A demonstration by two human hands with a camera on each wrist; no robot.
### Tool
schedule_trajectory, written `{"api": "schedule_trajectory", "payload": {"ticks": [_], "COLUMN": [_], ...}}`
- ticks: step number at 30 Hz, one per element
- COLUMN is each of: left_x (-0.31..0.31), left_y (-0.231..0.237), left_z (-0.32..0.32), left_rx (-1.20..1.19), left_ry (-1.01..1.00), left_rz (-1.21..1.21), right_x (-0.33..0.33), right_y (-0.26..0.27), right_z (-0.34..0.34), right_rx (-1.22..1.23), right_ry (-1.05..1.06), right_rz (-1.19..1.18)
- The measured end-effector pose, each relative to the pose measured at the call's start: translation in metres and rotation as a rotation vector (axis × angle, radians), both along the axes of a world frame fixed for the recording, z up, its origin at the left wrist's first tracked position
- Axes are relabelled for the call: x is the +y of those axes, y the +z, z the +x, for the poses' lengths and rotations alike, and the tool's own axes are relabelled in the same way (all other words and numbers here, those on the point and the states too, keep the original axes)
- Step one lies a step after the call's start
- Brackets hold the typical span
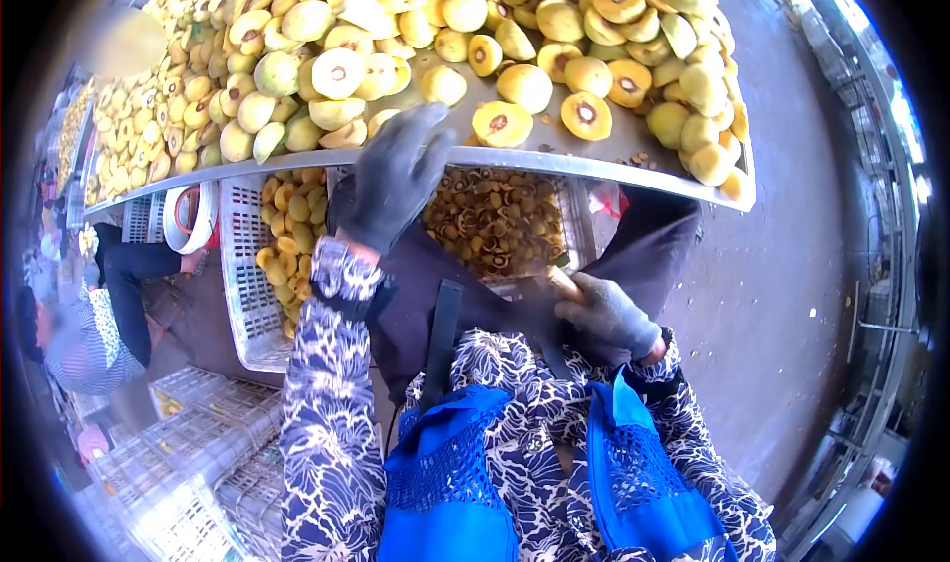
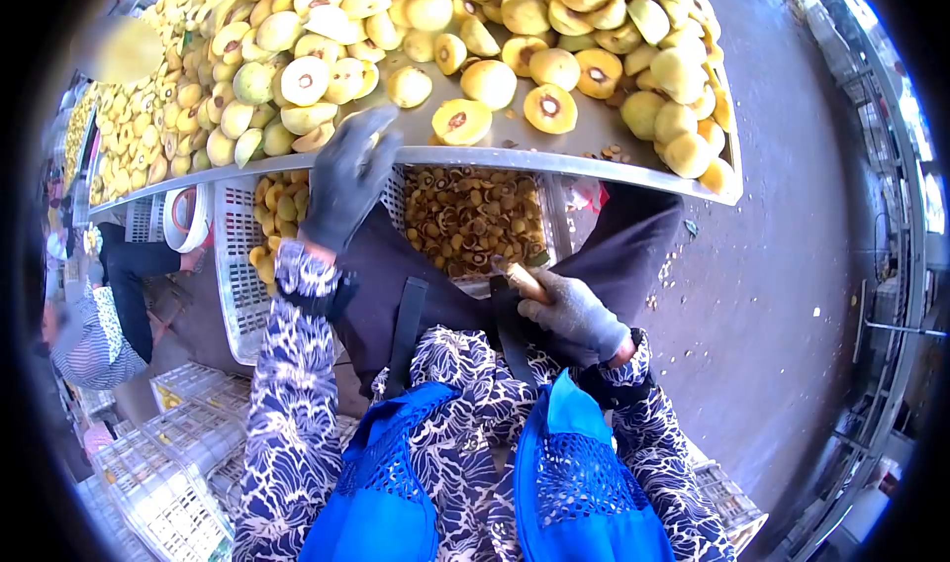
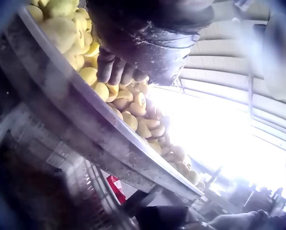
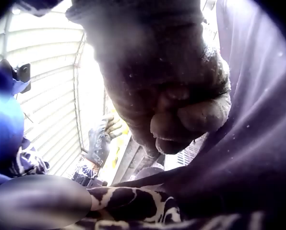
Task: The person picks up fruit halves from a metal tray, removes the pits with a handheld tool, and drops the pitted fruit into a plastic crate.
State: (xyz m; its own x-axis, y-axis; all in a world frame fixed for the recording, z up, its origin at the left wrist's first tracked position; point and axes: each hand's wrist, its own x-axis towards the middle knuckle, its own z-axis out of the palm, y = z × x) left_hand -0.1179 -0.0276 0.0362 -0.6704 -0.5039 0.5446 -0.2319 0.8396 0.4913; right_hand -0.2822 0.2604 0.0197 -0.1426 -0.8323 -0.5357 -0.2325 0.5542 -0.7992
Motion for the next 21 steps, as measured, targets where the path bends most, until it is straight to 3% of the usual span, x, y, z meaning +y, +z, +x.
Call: {"api": "schedule_trajectory", "payload": {"ticks": [4, 11, 14, 16, 17, 21], "left_x": [-0.017, -0.029, -0.023, -0.016, -0.004, 0.036], "left_y": [-0.017, -0.029, -0.019, -0.007, 0.009, 0.035], "left_z": [-0.058, -0.100, -0.093, -0.086, -0.080, -0.053], "left_rx": [-0.497, -0.550, -0.334, -0.213, -0.160, -0.047], "left_ry": [-0.029, -0.190, -0.195, -0.154, -0.142, -0.146], "left_rz": [-0.020, 0.299, 0.446, 0.439, 0.623, 0.755], "right_x": [0.020, 0.025, 0.013, -0.007, -0.019, -0.075], "right_y": [-0.016, -0.004, -0.003, 0.001, 0.006, 0.025], "right_z": [-0.008, -0.023, -0.031, -0.031, -0.030, -0.012], "right_rx": [-0.047, -0.312, -0.269, -0.182, -0.135, 0.109], "right_ry": [-0.197, -0.548, -0.531, -0.534, -0.532, -0.642], "right_rz": [-0.061, 0.050, 0.017, -0.162, -0.248, -0.660]}}
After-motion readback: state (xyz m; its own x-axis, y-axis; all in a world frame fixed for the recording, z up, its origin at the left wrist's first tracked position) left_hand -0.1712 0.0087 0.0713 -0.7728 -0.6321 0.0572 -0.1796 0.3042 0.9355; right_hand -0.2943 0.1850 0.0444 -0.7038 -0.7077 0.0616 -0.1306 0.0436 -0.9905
